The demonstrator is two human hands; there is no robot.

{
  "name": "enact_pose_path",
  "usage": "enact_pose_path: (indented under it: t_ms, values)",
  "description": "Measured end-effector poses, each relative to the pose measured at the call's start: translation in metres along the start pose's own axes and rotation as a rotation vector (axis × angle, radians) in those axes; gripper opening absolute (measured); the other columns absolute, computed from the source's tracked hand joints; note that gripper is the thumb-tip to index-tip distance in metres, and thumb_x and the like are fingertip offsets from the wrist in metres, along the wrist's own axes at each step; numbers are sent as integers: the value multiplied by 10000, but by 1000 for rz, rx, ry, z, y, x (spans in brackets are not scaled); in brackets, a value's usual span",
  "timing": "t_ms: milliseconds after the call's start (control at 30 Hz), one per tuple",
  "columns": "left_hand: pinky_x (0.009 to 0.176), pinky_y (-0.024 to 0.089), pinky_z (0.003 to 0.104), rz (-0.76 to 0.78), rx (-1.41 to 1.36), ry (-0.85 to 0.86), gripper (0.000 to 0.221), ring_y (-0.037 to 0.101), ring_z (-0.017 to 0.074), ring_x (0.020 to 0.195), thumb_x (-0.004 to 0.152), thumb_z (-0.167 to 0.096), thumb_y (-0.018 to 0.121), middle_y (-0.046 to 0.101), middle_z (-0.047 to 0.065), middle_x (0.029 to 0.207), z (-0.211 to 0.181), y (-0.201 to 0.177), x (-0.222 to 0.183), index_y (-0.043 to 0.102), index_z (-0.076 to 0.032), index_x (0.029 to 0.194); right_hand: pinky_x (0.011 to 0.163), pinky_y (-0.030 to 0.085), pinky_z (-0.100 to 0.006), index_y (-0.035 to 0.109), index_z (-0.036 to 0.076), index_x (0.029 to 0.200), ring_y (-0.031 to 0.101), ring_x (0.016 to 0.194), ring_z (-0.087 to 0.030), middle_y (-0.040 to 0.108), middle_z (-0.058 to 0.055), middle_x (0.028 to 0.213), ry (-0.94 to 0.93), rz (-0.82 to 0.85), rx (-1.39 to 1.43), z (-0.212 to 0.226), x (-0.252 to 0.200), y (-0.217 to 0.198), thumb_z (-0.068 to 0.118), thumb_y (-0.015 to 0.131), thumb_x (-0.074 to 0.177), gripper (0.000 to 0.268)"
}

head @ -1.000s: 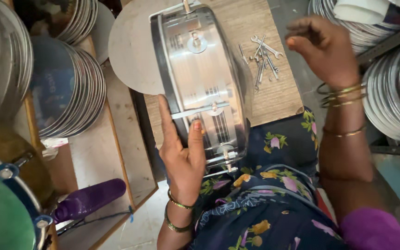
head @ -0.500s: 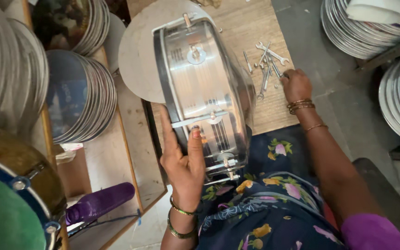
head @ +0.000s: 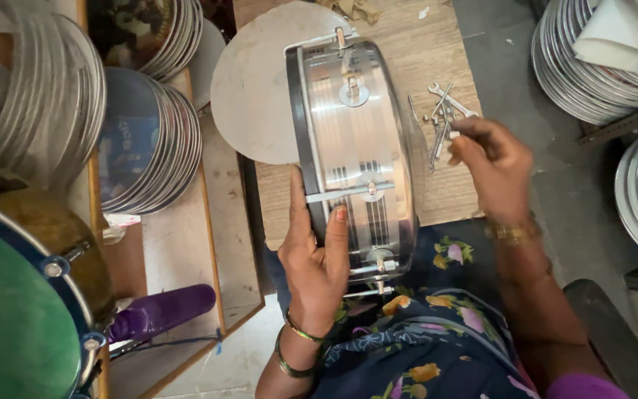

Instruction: The person tightens screws on the rim of a snare drum by hand and picks up wrenches from the workspace.

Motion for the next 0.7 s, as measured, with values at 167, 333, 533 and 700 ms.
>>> enact_pose_path:
  t_ms: [167, 333, 533, 700]
  values:
    - [581, 475, 166, -20, 61, -40, 638, 569, 14, 737, 1048, -75, 605, 753, 65, 943, 4, -2, -3, 304, 30, 1600, 730, 520, -225, 734, 4, 1137, 642, 909, -138, 690, -108, 1179, -284, 159, -207, 106, -33, 51, 39, 724, 971, 170]
    - [521, 444, 174, -37, 37, -117, 641, 526, 10, 661, 1028, -98, 614, 744, 70, 897, 7, -2, -7, 327, 32, 1586, 956, 521, -291, 746, 11, 1117, 621, 1129, -190, 617, -138, 1350, -352, 178, -267, 130, -39, 78, 123, 755, 945, 205]
    - [555, 498, 203, -48, 36, -87, 632, 577, 41, 683, 1033, -121, 617, 753, 112, 946, 6, -4, -6, 339, 44, 1575, 1168, 456, -349, 726, 16, 1156, 564, 1316, -221, 574, -136, 1405, -355, 172, -138, 128, -44, 83, 142, 745, 998, 203]
    - [708, 592, 256, -66, 49, 10, 614, 719, 123, 887, 1054, -115, 619, 739, 201, 1135, -1, -5, -7, 341, 62, 1571, 1166, 457, -355, 718, 2, 1140, 559, 1338, -226, 566, -142, 1420, -312, 142, -110, 123, -44, 83, 143, 733, 1013, 190]
Point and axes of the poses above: each hand's wrist, its own x-axis towards the middle knuckle, its own y-axis out of the palm, z = x × y, the point moved 9 cm from there along x, towards the middle knuckle
